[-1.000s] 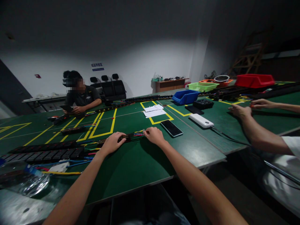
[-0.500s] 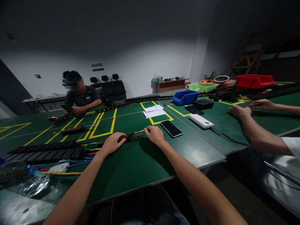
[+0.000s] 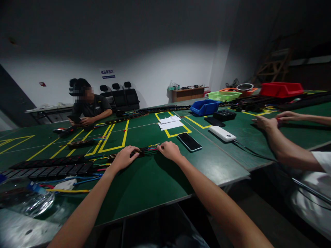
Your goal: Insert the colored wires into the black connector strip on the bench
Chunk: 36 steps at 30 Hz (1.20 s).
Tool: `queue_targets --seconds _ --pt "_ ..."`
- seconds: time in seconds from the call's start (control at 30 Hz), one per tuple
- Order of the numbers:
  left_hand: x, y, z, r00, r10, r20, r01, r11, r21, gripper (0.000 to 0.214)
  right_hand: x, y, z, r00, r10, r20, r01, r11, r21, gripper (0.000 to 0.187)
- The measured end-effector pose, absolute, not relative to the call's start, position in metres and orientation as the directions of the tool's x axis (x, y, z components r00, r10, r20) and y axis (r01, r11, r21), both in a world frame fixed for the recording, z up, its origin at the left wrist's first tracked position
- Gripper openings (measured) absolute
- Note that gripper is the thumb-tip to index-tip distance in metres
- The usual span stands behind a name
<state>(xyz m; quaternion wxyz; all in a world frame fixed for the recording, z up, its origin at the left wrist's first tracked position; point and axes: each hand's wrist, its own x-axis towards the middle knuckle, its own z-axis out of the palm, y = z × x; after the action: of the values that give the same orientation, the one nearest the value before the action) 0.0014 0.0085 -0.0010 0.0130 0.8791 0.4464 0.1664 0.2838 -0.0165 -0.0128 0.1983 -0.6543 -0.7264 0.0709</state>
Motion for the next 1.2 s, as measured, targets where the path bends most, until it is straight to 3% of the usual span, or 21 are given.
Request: queue_targets --seconds 0.53,0.8,1.2 --pt "0.0018 0.0084 -0.0009 0.55 0.782 0.292 0.777 -0.608 0.163 0.03 0.2845 -0.0163 -0.0132 -0.043 0.971 0.236 0.909 0.136 -0.395 0.047" --pt "0.0027 0.007 0.0012 0.543 0.792 0.278 0.784 -0.597 0.17 0.032 0.2859 -0.015 -0.0122 0.029 0.942 0.334 0.894 0.125 -0.431 0.052" --pt "0.0024 0.0071 0.0012 0.544 0.794 0.272 0.778 -0.598 0.192 0.033 0.2845 -0.0154 -0.0132 -0.036 0.985 0.166 0.908 0.101 -0.407 0.06"
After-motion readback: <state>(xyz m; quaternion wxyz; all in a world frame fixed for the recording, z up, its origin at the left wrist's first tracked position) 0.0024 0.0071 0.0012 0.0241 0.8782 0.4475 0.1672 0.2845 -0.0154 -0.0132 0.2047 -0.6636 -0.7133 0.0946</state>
